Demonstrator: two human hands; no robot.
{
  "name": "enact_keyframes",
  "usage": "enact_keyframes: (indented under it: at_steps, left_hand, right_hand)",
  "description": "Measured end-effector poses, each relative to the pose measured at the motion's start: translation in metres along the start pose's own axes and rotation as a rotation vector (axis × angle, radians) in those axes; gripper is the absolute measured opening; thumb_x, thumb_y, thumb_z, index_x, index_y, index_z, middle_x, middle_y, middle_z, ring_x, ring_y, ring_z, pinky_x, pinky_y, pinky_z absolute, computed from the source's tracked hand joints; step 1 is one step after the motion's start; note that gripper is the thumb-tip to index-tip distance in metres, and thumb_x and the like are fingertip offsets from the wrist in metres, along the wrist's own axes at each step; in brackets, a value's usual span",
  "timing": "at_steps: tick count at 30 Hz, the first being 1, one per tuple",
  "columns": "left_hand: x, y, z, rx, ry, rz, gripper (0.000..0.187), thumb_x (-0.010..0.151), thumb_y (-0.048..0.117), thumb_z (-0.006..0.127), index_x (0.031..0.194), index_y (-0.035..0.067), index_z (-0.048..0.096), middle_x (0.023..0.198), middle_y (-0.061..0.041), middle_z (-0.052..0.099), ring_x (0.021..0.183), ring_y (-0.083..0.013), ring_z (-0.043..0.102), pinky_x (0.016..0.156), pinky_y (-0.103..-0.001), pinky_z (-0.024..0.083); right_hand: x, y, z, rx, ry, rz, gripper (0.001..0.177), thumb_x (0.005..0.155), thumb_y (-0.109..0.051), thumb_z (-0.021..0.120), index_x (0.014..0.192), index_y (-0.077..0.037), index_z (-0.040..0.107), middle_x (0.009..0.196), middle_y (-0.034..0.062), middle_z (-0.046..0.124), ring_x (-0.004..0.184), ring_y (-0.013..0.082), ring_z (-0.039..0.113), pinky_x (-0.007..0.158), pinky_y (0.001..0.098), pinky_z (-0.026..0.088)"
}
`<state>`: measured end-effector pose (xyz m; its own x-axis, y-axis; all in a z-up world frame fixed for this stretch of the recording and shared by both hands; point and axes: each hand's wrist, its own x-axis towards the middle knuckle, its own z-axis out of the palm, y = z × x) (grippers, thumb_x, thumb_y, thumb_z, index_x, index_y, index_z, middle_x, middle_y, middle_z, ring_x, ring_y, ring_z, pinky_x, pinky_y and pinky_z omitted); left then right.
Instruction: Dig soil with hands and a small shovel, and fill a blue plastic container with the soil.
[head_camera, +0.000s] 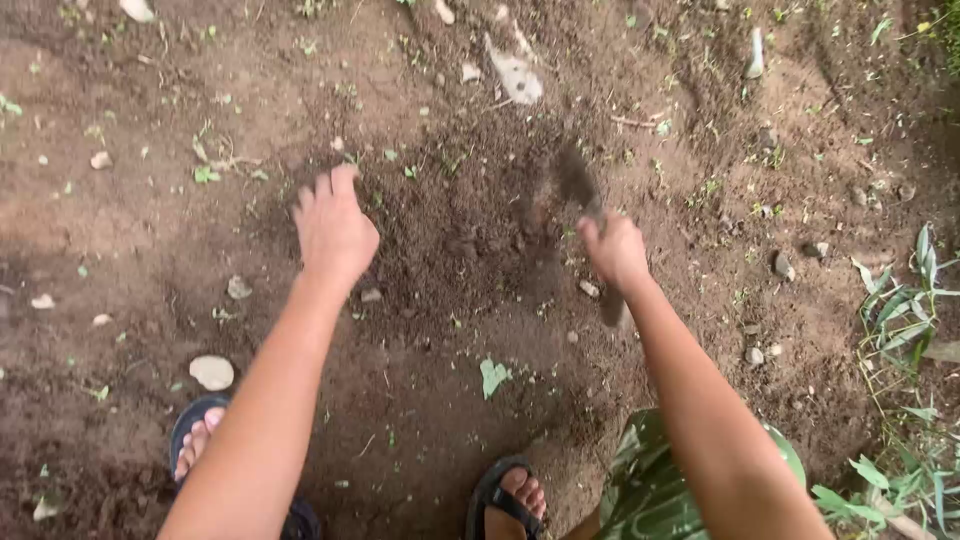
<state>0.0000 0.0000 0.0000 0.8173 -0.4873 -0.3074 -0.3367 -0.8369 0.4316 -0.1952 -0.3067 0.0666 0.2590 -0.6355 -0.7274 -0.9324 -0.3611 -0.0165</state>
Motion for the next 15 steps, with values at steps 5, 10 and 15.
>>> enact_keyframes:
  at_steps: [5,10,15]
  left_hand:
    - [0.031,0.046,0.025,-0.108,0.063,0.199,0.045,0.081,-0.002,0.067,0.123,0.015,0.072,0.149,-0.016,0.051,0.137,-0.0373,0.047,0.110,-0.057,0.038]
    - [0.050,0.077,0.077,-0.194,-0.173,0.258,0.039,0.090,-0.003,0.063,0.117,0.021,0.078,0.137,-0.011,0.062,0.126,-0.0339,0.057,0.108,-0.045,0.049]
    - [0.050,0.042,0.058,-0.711,-0.112,0.148,0.021,0.095,0.010,0.063,0.106,0.019,0.079,0.111,-0.006,0.078,0.100,-0.0231,0.075,0.098,-0.039,0.055]
  right_hand:
    - [0.011,0.029,0.089,-0.112,-0.017,-0.265,0.045,0.105,-0.034,0.052,0.129,0.004,0.058,0.079,0.0212,0.074,0.059,0.0295,0.072,0.055,0.0405,0.064]
    - [0.001,-0.005,0.045,-0.353,-0.046,-0.398,0.041,0.104,-0.038,0.056,0.126,-0.005,0.063,0.075,0.0186,0.072,0.060,0.0243,0.068,0.057,0.0410,0.061]
    - [0.011,-0.058,0.033,0.410,0.003,-0.176,0.047,0.106,-0.042,0.053,0.118,0.002,0.063,0.073,0.0087,0.060,0.057,0.0221,0.056,0.053,0.0419,0.054]
